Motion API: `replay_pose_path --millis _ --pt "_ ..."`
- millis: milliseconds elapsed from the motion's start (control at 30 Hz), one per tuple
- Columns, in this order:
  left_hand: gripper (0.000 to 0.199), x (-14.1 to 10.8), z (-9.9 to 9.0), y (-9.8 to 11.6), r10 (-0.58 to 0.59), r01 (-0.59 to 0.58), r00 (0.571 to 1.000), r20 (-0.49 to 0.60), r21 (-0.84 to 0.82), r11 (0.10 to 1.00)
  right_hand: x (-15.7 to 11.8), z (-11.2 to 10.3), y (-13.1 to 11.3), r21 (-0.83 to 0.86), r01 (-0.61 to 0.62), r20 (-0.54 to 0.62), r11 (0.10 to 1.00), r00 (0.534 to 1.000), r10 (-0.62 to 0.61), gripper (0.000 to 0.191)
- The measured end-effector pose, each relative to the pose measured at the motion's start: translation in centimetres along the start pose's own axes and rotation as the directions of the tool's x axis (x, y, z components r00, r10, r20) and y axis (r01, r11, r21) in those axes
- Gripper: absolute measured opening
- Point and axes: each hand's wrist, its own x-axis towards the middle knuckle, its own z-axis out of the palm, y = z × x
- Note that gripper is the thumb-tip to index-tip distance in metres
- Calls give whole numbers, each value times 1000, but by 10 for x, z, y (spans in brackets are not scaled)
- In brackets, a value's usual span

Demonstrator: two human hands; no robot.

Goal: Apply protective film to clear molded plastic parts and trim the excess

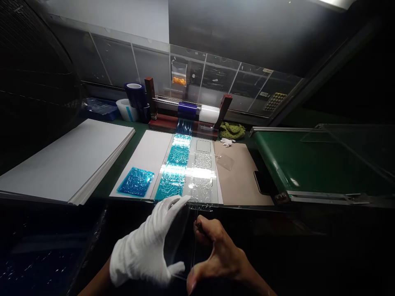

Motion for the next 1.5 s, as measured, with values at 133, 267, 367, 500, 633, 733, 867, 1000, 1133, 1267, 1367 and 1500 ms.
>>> replay_pose_path --millis 133,267,367,500,633,733,867,1000,1133,1267,1367,1500 --pt "109 -1 -2 -3 -28 28 999 43 -9 1000 -5 3 -2 -41 -44 -24 998 999 43 74" --pt "108 -1 -5 -6 -39 39 998 41 -10 999 -6 4 -7 -44 -52 -44 998 998 50 65" --pt "110 0 -6 -6 -49 51 998 50 -25 998 -4 5 -6 -43 -17 -70 999 997 14 64" --pt "109 4 -6 -3 -67 66 998 7 42 997 -3 8 3 -31 111 -158 993 981 -115 66" --pt "109 7 -1 -2 -161 187 978 -134 209 960 -3 -2 24 -37 239 -395 970 889 -234 66" --pt "110 7 4 -6 -202 246 961 -189 253 936 7 -31 59 -112 112 -460 987 875 -151 54" --pt "113 7 13 -24 -341 349 931 -128 52 935 29 -84 139 -519 -389 -486 761 867 111 17" --pt "106 7 34 -49 -490 508 837 243 -678 532 39 -126 211 -612 -499 -493 614 847 197 24" --pt "94 14 62 -62 -295 381 854 429 -901 -208 42 -146 234 -662 -513 -501 547 845 186 39" --pt "113 34 82 -61 -231 300 833 503 -761 -575 48 -137 194 -708 -389 -469 590 883 19 52" --pt "114 53 94 -62 -193 270 832 520 -684 -678 52 -116 132 -730 -132 -318 671 934 -161 72" --pt "116 77 106 -66 -157 256 843 515 -639 -725 63 -91 71 -719 148 -45 679 965 -258 102"
